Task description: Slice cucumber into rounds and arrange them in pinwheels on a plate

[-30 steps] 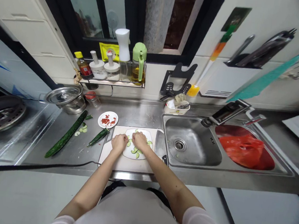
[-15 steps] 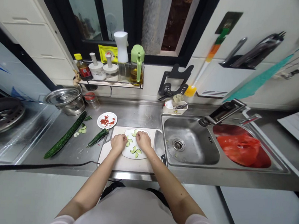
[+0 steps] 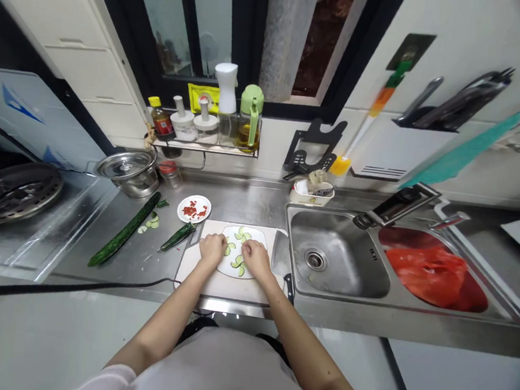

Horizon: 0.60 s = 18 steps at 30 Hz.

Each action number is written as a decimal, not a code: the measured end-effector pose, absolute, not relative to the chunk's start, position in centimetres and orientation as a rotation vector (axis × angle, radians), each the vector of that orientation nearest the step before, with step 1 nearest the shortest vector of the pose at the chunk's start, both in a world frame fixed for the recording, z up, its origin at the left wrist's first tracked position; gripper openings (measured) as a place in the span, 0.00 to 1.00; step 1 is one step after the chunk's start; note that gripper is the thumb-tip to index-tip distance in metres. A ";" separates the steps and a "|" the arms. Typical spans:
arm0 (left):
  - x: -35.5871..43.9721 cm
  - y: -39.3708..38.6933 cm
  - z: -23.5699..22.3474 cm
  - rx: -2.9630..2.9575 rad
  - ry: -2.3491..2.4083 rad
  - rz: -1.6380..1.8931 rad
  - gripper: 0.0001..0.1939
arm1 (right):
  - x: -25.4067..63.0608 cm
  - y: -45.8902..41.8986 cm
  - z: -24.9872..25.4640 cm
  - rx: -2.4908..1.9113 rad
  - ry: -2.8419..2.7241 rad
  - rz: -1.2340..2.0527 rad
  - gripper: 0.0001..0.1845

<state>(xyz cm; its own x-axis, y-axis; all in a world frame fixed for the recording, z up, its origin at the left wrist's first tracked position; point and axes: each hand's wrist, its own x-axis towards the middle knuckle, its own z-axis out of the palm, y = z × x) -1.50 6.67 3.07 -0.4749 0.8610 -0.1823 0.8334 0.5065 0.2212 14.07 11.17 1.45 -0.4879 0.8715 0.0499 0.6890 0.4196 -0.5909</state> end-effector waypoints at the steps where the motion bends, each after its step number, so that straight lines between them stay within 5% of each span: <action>1: -1.4 6.7 3.0 1.437 2.484 0.145 0.13 | 14.2 11.1 1.5 -1.336 -2.319 0.730 0.09; 18: -1.4 6.0 2.9 1.393 2.469 0.260 0.12 | 16.8 10.9 2.2 -1.333 -2.138 0.859 0.11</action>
<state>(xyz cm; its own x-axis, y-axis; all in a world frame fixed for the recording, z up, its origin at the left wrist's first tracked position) -1.37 6.05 2.91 -0.4880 0.8571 -0.1649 0.8040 0.5150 0.2971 16.83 10.92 2.17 -0.4141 0.9079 0.0659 0.6097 0.3304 -0.7205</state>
